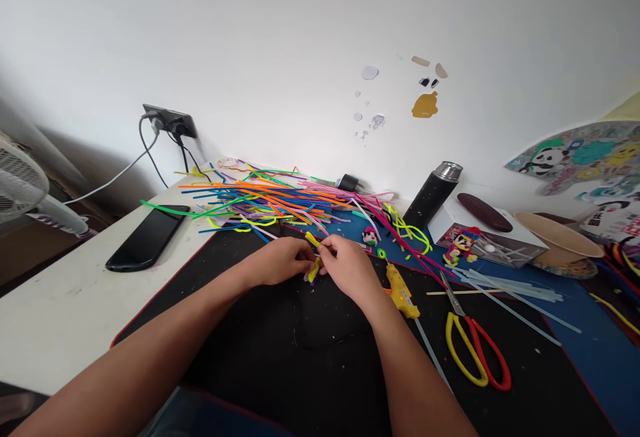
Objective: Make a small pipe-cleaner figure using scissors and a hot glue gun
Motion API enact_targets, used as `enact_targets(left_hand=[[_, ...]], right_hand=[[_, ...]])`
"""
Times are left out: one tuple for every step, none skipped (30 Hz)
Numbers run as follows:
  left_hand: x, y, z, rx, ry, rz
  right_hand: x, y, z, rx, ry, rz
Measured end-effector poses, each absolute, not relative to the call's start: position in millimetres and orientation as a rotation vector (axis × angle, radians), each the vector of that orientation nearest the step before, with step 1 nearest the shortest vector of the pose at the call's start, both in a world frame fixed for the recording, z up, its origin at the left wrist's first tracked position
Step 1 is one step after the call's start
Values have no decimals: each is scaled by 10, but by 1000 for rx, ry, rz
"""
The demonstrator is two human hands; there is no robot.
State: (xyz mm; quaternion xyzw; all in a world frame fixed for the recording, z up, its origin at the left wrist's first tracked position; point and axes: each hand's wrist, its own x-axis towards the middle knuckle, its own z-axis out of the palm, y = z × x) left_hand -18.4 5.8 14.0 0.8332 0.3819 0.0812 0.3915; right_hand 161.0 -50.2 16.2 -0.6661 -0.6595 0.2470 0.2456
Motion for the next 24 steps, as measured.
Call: enact_targets(left_hand=[[-187,64,137,2083,945,206],[-190,69,133,2061,927,198],[-192,73,130,2052,912,188],[-193,75,127,2054,898,178],[-194,76,125,2066,894,177],[-194,74,124,2087,911,190],[-192,70,124,2113,949,213],[-189,63,126,2138,1007,236],[-185,55,129,2160,1068,247],[-179,45,134,2181,1117,240],[-171,34,139,2200,1145,215],[-164,24,144,2220,1153,180],[-156,15,148,2236,1150,148],[-150,8,150,2243,1144,130],[-145,4,148,2241,1135,126],[-142,3,142,2228,1123,130],[-141,5,133,2206,1105,137],[-140,11,119,2179,1081,143],[-141,18,102,2147,1054,153],[-142,26,82,2114,1026,170],[-143,35,62,2073,1002,189],[-143,42,43,2025,981,209],[-142,47,26,1970,965,227],[-140,50,13,1913,951,243]], right_hand=[[1620,-500,152,-1804,-1788,691],[1628,-498,144,-1795,-1780,702],[1635,-499,139,-1791,-1777,707],[1639,-500,137,-1790,-1778,710],[1642,-502,139,-1792,-1784,712],[1642,-505,147,-1794,-1793,714],[1642,-508,158,-1800,-1802,712],[1640,-511,172,-1810,-1811,705],[1638,-514,188,-1827,-1819,689],[1636,-517,203,-1848,-1826,666],[1634,-520,218,-1870,-1834,640],[1632,-523,229,-1889,-1841,615],[1630,-525,237,-1902,-1847,594],[1628,-527,242,-1909,-1853,579],[1626,-528,244,-1911,-1856,569],[1624,-530,246,-1910,-1858,560],[1623,-531,247,-1909,-1860,553],[1623,-532,250,-1907,-1862,546],[1623,-533,254,-1905,-1865,543],[1624,-535,262,-1902,-1866,543],[1626,-537,271,-1898,-1865,546],[1628,-539,282,-1895,-1864,551],[1630,-542,294,-1891,-1861,555],[1633,-546,306,-1885,-1857,559]])
